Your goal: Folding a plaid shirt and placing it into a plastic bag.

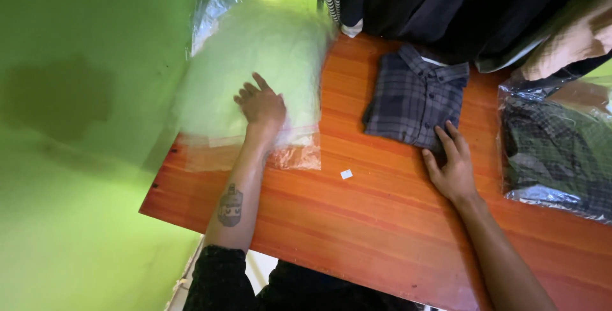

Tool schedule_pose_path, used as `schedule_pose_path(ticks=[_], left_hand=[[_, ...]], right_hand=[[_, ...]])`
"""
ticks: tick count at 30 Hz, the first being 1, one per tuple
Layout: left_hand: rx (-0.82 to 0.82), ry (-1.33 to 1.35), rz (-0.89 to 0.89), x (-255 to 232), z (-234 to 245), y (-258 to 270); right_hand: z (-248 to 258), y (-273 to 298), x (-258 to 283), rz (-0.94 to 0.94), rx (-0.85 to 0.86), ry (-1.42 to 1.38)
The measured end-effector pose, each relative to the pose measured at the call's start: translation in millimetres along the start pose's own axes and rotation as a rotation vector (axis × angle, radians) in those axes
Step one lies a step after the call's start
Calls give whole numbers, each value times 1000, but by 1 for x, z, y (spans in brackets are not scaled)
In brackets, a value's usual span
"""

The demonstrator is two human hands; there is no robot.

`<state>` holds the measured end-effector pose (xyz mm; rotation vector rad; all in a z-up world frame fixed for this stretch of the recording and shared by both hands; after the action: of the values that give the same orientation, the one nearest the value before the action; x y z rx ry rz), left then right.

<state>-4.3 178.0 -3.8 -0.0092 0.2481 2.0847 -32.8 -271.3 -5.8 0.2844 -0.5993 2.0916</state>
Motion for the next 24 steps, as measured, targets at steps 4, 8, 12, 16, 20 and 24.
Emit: schedule_pose_path(ticks=[4, 8, 12, 16, 20, 24], left_hand=[[37, -9, 10, 1, 3, 0], [-68, -56, -6, 8, -5, -9], [-114, -68, -31, 17, -4, -12], [-202, 47, -76, 20, 13, 0], [-265, 220, -170, 15, 39, 19], [-252, 341, -255, 0, 62, 49]], right_hand=[[0, -1, -3, -12, -1, 9], [2, -3, 0, -31, 25, -13], [3, -2, 4, -23, 14, -16], [6, -2, 8, -25, 17, -2], [2, -2, 4, -28, 10, 11], [6, -4, 8, -55, 31, -16]])
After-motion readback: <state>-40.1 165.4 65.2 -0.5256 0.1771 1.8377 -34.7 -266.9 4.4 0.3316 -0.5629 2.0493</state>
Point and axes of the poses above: each hand's wrist, its own y-axis away from the middle knuckle, its own z-axis out of the back of the hand, x = y × z, the point moved 1 cm from there along -y, towards the middle knuckle, and after that the axes turned 13 degrees about x, right-handed, at the moved point
